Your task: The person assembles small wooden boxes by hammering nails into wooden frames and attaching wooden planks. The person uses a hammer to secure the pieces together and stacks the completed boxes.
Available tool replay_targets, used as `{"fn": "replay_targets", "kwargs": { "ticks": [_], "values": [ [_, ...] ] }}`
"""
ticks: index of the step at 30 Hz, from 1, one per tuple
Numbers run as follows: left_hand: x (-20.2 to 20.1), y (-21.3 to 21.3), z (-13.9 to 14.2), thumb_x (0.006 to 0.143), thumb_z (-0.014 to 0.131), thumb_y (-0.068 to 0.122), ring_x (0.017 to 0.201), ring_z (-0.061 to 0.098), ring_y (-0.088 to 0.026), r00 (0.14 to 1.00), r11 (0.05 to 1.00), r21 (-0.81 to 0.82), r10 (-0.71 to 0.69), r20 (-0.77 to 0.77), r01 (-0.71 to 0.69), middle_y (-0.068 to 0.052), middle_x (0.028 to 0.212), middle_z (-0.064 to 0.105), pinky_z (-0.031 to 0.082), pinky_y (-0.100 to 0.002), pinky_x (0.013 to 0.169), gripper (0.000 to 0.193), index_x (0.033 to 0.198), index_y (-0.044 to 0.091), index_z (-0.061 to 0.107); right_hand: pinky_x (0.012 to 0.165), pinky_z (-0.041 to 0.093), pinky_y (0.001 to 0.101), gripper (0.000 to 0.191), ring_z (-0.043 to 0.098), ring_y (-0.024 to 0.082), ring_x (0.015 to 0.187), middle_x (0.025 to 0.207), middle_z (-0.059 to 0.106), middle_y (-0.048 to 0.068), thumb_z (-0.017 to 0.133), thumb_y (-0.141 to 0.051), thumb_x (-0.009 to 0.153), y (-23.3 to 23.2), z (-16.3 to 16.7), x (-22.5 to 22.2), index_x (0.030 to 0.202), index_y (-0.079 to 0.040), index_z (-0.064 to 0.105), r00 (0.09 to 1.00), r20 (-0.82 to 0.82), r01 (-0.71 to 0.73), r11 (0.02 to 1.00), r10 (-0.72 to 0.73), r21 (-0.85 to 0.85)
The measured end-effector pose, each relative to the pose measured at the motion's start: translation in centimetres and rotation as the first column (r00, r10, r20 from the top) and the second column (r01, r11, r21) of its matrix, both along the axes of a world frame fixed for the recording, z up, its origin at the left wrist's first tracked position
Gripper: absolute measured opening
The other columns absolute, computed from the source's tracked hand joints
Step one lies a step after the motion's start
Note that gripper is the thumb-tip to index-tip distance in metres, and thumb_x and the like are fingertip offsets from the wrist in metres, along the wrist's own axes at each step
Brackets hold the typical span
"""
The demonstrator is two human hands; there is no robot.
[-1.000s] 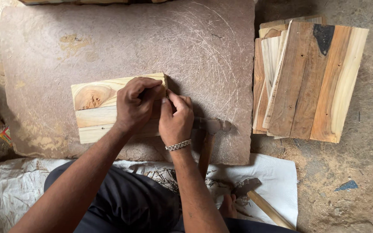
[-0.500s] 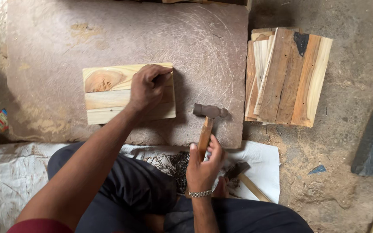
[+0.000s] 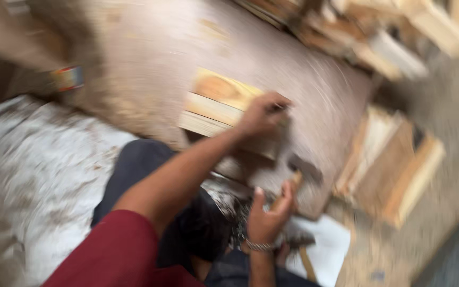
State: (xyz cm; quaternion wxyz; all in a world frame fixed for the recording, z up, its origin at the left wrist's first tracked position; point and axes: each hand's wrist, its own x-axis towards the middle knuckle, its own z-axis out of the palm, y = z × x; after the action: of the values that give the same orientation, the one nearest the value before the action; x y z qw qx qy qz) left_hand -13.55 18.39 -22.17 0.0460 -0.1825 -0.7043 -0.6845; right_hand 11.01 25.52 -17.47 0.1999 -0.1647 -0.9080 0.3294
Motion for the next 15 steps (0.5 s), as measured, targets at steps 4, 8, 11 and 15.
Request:
{"fn": "replay_targets", "kwargs": {
  "ticks": [4,8,11,15],
  "values": [
    [3.9,-3.2,3.9,0.094,0.066,0.006,0.092,0.069,-0.017,0.971,0.960,0.189,0.176,0.163,-0.205,-0.008,0.102,0.073,0.058,-0.028,0.076,0.019,0.110,0.006,0.074,0.100,0.054,0.0365,0.056,0.062,0.024,0.117,0.129,0.061,0.019,0.070,-0.010,0.094,1.5,-0.3,-3.5,0.144,0.003,0.049,0.994,0.098,-0.007,0.947,0.040,-0.321],
    [7.4,-12.4,5.4,0.093,0.062,0.008,0.077,0.064,-0.024,0.895,0.964,-0.004,0.247,0.371,-0.264,-0.012,0.090,0.072,0.053,-0.035,0.069,0.021,0.107,0.004,0.076,0.084,0.060,0.0305,0.055,0.070,0.023,0.104,0.123,0.069,0.017,0.067,-0.011,0.096,2.2,0.9,-8.6,0.147,0.003,0.051,0.975,0.202,0.159,0.934,-0.096,-0.321],
    [8.6,-18.8,5.4,0.088,0.061,0.014,0.084,0.069,-0.031,0.822,0.906,-0.253,0.416,0.388,-0.339,-0.016,0.096,0.071,0.056,-0.042,0.076,0.029,0.112,0.004,0.074,0.103,0.053,0.0385,0.057,0.062,0.032,0.122,0.135,0.063,0.023,0.069,-0.015,0.099,0.5,2.5,-11.6,0.149,0.005,0.049,0.981,0.105,-0.161,0.986,0.166,-0.050],
    [8.3,-20.8,5.5,0.085,0.057,0.017,0.096,0.067,-0.041,0.771,0.870,-0.409,0.455,0.445,-0.277,-0.022,0.110,0.067,0.052,-0.053,0.085,0.037,0.118,0.004,0.068,0.123,0.028,0.0518,0.066,0.035,0.043,0.149,0.159,0.040,0.031,0.060,-0.028,0.103,-4.8,2.6,-16.3,0.156,0.004,0.037,0.768,0.309,-0.641,0.680,0.561,0.356]
  ]
}}
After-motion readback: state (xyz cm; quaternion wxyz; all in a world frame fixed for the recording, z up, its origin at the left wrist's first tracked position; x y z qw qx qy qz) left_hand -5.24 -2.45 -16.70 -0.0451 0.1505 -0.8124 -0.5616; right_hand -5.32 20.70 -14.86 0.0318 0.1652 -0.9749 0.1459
